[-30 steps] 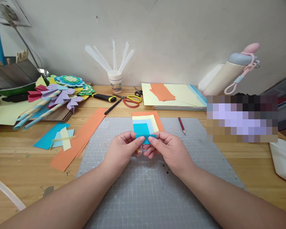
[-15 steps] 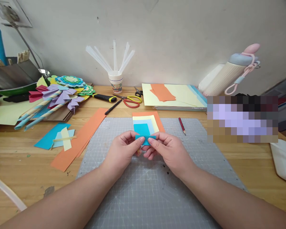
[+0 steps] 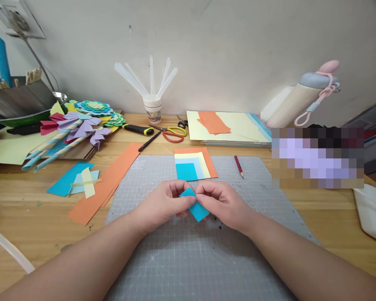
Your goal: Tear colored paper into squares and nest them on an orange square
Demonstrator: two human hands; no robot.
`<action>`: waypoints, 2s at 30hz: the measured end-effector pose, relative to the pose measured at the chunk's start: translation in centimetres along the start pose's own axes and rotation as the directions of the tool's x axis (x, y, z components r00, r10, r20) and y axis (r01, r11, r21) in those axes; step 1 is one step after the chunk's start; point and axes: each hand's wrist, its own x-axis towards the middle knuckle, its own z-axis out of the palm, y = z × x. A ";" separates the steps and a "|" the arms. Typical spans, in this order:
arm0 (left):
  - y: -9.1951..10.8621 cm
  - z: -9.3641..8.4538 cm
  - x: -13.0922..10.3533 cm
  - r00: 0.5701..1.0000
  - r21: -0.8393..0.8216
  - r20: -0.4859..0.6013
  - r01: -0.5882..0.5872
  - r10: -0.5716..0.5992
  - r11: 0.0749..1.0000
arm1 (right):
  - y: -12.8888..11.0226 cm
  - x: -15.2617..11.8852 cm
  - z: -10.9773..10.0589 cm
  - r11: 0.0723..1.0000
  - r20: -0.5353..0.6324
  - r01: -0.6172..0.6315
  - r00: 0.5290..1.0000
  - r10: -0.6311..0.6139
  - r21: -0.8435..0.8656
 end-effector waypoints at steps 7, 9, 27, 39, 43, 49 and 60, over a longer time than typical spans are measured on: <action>-0.4 0.1 0.2 0.999 -0.104 -0.004 -0.042 0.042 0.994 | 0.4 0.1 0.3 0.997 -0.130 0.060 0.989 -0.065 -0.040; -0.4 0.1 0.3 0.999 -0.129 -0.004 -0.048 0.048 0.991 | 0.5 0.2 0.4 0.997 -0.163 0.075 0.983 -0.079 -0.029; -0.5 0.0 0.5 0.997 -0.196 -0.043 -0.066 0.059 0.978 | 1.4 0.2 0.2 0.996 -0.123 0.066 0.990 -0.074 -0.066; -0.5 0.0 0.5 0.997 -0.179 -0.057 -0.070 0.060 0.981 | 1.4 0.2 0.3 0.996 -0.114 0.071 0.991 -0.076 -0.048; -0.7 -0.1 0.5 0.996 -0.165 -0.059 -0.074 0.066 0.984 | 1.3 0.2 0.3 0.996 -0.117 0.058 0.991 -0.066 -0.065; -0.8 -0.1 0.6 0.996 -0.150 -0.059 -0.080 0.072 0.985 | 1.2 0.4 0.3 0.994 -0.221 0.073 0.971 -0.089 -0.077; -0.8 -0.3 0.4 0.996 -0.191 -0.045 -0.083 0.076 0.978 | 1.2 0.2 0.3 0.991 -0.241 0.101 0.963 -0.119 -0.083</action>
